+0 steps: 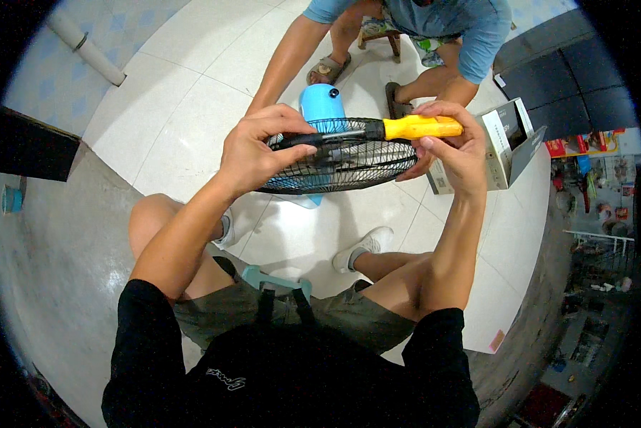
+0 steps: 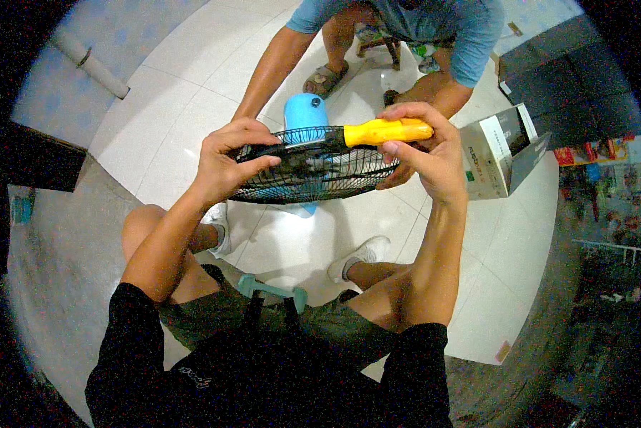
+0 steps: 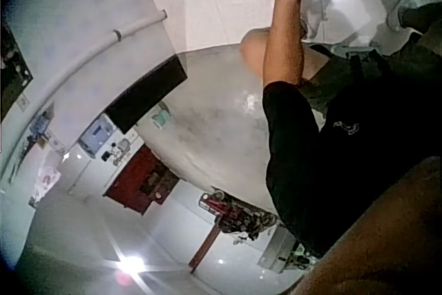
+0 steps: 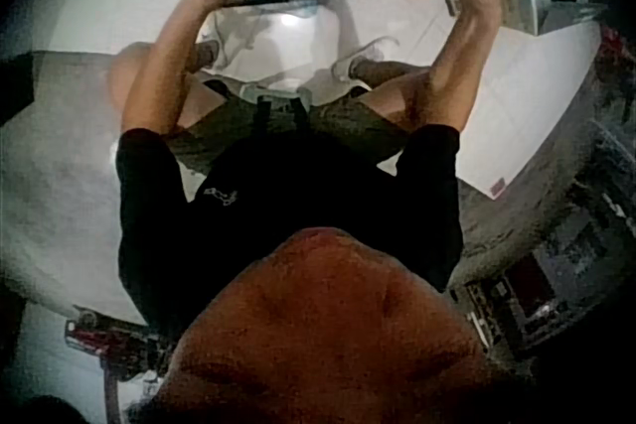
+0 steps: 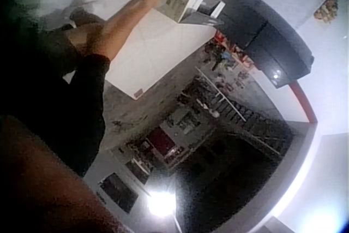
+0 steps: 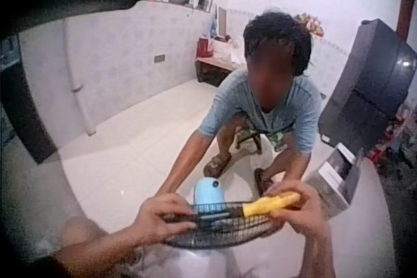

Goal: The person assembles an electric fan by attaching the blade to the motor and securing the front and back grilles using a screwdriver.

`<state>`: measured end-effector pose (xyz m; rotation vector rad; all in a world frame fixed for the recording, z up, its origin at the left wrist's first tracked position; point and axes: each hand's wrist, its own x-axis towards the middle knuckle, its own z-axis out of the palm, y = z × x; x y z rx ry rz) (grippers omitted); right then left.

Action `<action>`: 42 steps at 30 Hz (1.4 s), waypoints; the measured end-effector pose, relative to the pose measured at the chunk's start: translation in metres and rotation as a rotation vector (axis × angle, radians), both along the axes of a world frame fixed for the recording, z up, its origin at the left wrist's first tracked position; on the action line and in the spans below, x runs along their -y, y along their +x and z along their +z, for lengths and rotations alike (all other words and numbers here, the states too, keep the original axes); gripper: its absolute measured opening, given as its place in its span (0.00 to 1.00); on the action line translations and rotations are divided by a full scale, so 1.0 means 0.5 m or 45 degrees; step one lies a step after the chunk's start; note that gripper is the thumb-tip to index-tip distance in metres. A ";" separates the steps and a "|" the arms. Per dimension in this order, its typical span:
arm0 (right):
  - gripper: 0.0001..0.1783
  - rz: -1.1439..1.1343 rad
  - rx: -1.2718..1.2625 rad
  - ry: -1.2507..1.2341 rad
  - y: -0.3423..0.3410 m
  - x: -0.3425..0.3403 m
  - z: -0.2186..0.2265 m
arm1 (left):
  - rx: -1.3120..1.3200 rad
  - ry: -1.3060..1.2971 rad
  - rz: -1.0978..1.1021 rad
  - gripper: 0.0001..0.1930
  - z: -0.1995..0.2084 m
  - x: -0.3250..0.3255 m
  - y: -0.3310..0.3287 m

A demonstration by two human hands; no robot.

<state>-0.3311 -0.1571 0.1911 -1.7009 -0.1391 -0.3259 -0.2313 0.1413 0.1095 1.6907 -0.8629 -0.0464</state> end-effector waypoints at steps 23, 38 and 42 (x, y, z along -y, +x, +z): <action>0.15 -0.087 -0.019 -0.293 -0.005 0.008 0.003 | -0.018 -0.009 -0.004 0.12 0.004 -0.003 0.000; 0.10 -0.103 0.089 -0.156 0.007 -0.010 0.006 | 0.004 0.037 0.007 0.12 -0.001 -0.002 -0.005; 0.13 -0.071 0.040 -0.265 -0.005 0.018 -0.005 | -0.028 0.052 0.011 0.13 0.008 0.000 -0.007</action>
